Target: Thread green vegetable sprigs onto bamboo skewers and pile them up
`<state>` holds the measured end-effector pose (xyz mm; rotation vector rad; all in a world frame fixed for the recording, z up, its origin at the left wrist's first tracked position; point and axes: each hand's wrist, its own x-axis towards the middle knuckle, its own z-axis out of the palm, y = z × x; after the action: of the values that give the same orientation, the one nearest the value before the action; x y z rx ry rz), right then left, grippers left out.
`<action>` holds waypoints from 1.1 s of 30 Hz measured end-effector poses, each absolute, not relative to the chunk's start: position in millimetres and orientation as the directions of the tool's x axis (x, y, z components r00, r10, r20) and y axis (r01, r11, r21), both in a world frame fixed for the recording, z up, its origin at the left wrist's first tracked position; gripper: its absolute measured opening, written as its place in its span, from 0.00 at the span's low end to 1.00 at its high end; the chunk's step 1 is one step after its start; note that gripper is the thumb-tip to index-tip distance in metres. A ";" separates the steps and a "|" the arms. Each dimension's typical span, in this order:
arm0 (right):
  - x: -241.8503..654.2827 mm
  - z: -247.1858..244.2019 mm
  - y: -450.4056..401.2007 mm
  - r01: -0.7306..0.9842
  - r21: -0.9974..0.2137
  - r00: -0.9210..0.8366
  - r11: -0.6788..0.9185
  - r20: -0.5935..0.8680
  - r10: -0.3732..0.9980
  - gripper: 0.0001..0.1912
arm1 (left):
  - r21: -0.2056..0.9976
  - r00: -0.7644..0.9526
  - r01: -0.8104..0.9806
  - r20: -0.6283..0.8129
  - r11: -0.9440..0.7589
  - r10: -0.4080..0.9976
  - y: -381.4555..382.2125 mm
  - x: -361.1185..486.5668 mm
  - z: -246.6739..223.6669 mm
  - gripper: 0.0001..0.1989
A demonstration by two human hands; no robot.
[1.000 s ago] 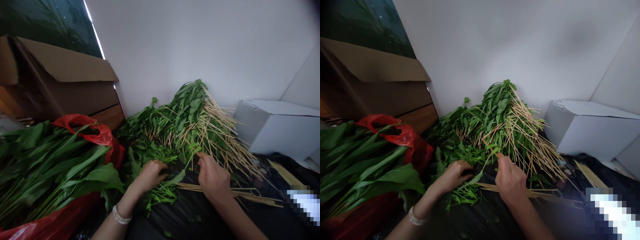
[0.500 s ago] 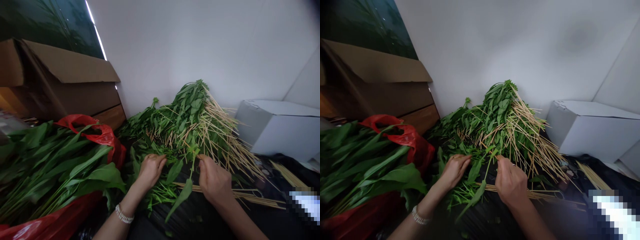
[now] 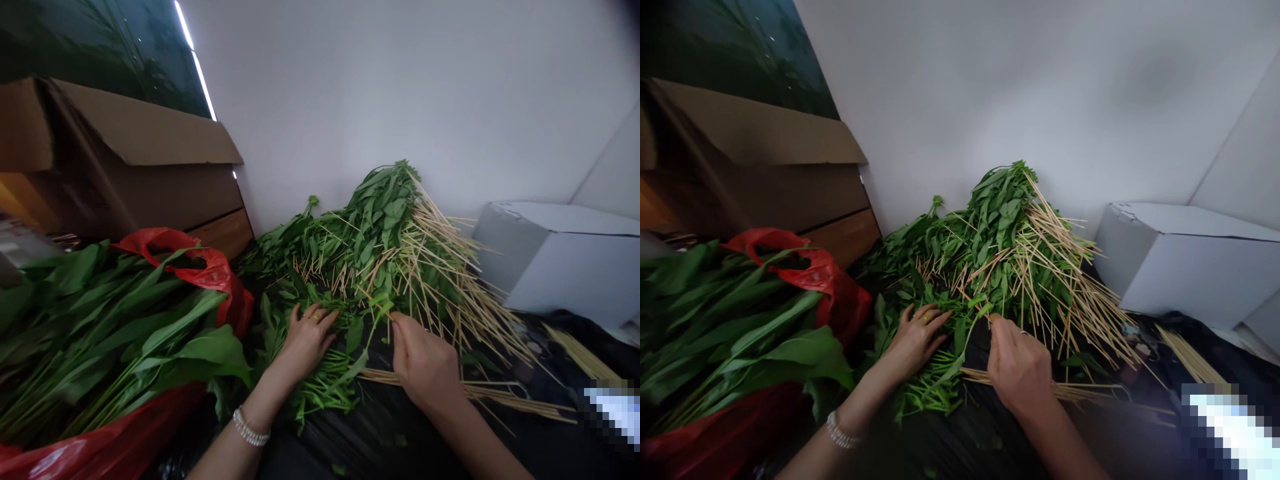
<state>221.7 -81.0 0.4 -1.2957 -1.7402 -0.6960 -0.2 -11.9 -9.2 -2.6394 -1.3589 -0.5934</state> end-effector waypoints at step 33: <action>224.0 -7.1 -76.1 0.951 -0.069 -0.099 0.300 0.853 0.512 0.12 | 0.186 0.273 0.891 0.510 -0.415 0.816 -9.9 -9.5 -1.4 0.13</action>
<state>224.0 -76.1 -7.1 -1.3291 -1.7405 -0.6677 -9.5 -9.9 -1.4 -2.3945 -1.6164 -0.8269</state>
